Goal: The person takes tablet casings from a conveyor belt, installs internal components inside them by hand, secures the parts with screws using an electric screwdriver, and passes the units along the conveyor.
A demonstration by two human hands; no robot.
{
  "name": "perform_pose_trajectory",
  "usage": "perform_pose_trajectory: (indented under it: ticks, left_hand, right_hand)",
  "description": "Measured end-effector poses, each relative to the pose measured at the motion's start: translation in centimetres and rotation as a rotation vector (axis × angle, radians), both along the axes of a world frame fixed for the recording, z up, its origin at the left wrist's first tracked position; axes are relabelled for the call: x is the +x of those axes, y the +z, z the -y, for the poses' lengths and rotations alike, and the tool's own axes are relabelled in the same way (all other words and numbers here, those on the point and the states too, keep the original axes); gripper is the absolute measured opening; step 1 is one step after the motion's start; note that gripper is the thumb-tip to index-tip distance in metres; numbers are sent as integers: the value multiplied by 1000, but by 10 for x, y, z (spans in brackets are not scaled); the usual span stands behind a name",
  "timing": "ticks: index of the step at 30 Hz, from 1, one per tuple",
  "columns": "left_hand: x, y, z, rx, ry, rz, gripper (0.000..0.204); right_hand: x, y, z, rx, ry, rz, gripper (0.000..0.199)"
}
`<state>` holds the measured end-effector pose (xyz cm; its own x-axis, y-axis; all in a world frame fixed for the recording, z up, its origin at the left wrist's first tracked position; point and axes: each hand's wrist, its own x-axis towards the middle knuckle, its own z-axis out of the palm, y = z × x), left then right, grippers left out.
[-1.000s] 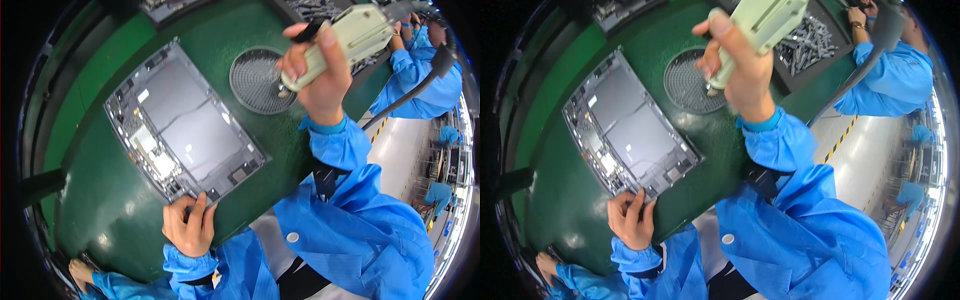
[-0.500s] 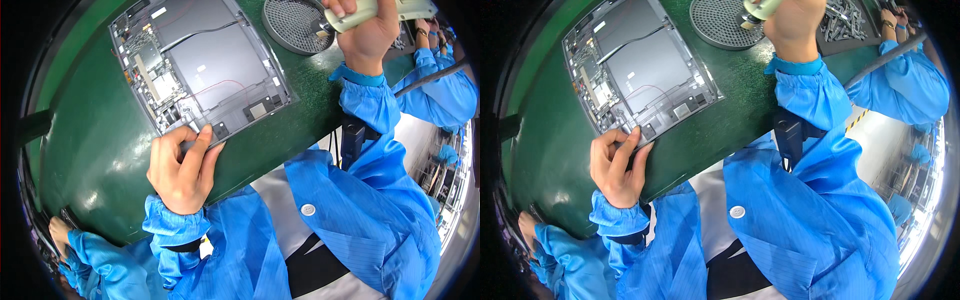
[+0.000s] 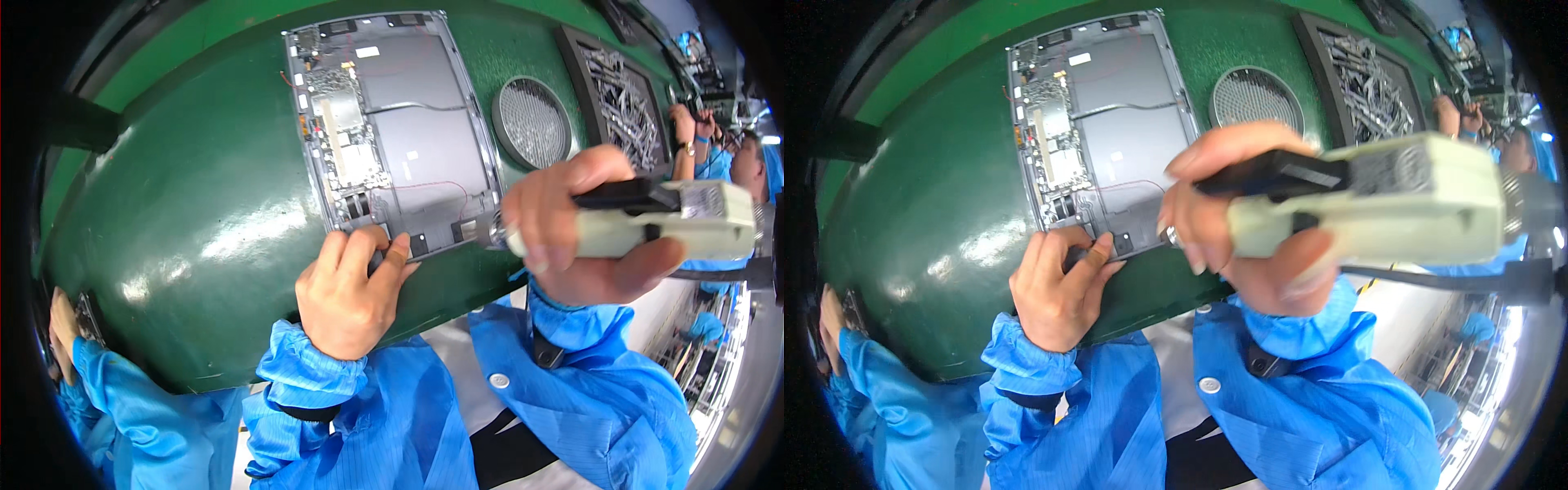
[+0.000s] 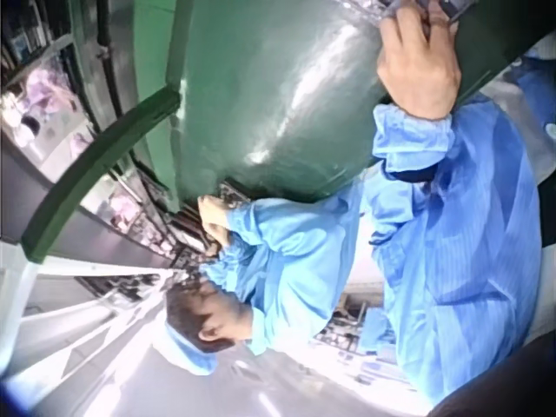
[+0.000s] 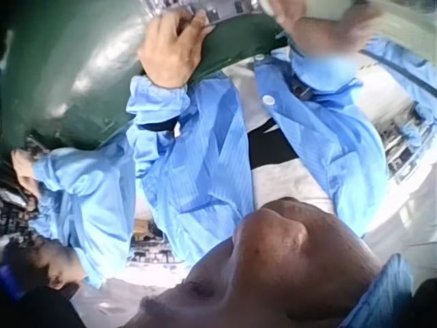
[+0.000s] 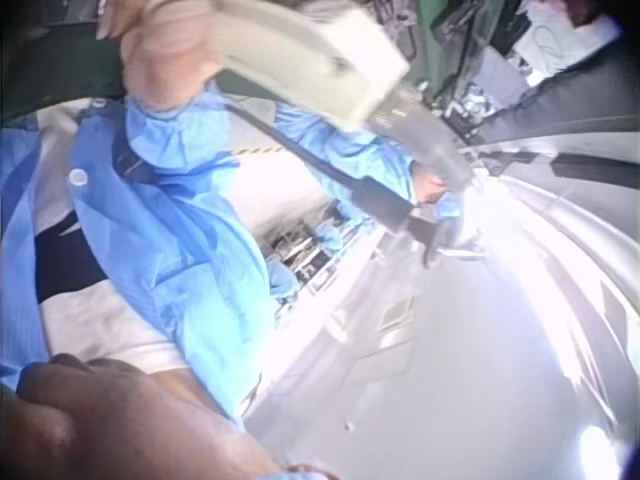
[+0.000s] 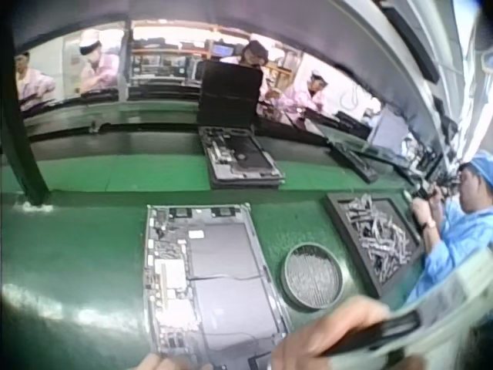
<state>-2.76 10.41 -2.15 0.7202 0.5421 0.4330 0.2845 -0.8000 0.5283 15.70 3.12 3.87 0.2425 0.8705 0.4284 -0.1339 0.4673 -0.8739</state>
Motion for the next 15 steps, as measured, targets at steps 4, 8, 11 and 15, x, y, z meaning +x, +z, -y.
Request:
perform_pose_trajectory:
  ticks: [4,8,11,15]
  left_hand:
    - [0,3,2,16,4,12,30]
    - [1,-1,-2,17,9,43,31]
    - [0,-2,-3,34,4,61,31]
    - [0,-4,-1,54,4,53,28]
  right_hand:
    - [-15,2,-1,-97,33,-55,73]
    - [-17,-3,-7,-138,76,-33,71]
    - [-18,-7,-8,-162,81,-41,69]
    - [-19,-11,-9,-178,83,-55,68]
